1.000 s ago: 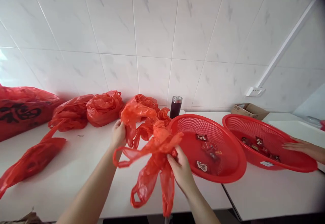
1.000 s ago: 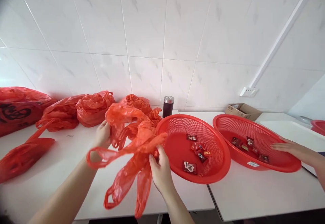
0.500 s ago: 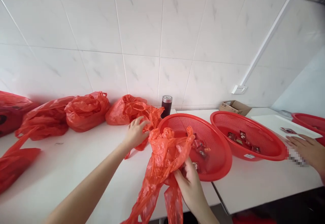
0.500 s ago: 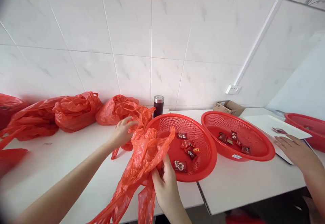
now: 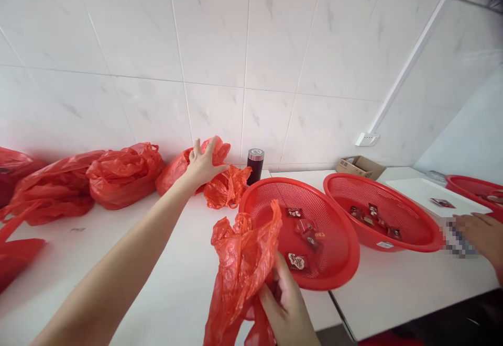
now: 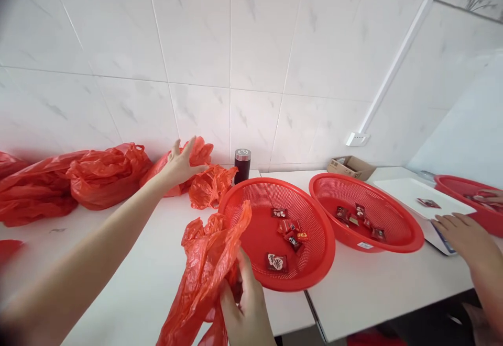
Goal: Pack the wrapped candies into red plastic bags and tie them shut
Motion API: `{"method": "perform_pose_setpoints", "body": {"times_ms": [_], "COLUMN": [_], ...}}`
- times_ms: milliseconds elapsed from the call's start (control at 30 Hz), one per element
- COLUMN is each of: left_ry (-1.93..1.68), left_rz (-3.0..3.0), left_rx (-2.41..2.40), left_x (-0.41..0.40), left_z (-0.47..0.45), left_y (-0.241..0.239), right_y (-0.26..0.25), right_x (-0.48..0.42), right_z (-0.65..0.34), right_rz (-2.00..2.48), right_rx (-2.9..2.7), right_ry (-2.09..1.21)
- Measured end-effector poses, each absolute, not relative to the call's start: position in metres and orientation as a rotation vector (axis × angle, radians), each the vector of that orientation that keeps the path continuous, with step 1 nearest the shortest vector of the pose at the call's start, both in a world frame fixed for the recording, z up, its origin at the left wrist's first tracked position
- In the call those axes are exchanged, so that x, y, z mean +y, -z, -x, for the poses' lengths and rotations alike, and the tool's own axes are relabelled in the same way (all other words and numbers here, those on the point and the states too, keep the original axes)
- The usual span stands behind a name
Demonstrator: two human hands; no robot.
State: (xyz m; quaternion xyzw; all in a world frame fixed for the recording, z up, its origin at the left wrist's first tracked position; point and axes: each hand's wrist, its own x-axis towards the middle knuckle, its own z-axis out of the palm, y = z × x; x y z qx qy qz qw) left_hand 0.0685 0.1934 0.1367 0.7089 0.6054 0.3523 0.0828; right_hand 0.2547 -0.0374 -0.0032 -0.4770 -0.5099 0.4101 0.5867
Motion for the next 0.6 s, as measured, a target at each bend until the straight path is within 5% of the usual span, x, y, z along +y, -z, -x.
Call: {"method": "perform_pose_setpoints", "body": {"times_ms": [300,433,600], "left_ry": [-0.694,-0.984,-1.461], "left_rz": [-1.925,-1.713,-1.602], "left_rx": [1.025,1.258,1.463], "left_x": [0.042,0.056,0.102], "left_z": [-0.078,-0.06,-0.023], "left_y": [-0.067,-0.039,-0.058], "right_y": [-0.03,-0.042,-0.051], "right_x": [-0.016,-0.014,-0.023], "right_z": [-0.269,-0.273,-0.295], "right_rz": [1.119,1.14,1.184], "right_rx": [-1.439,-1.363,-1.1], "right_ry": [-0.83,-0.82,-0.793]}}
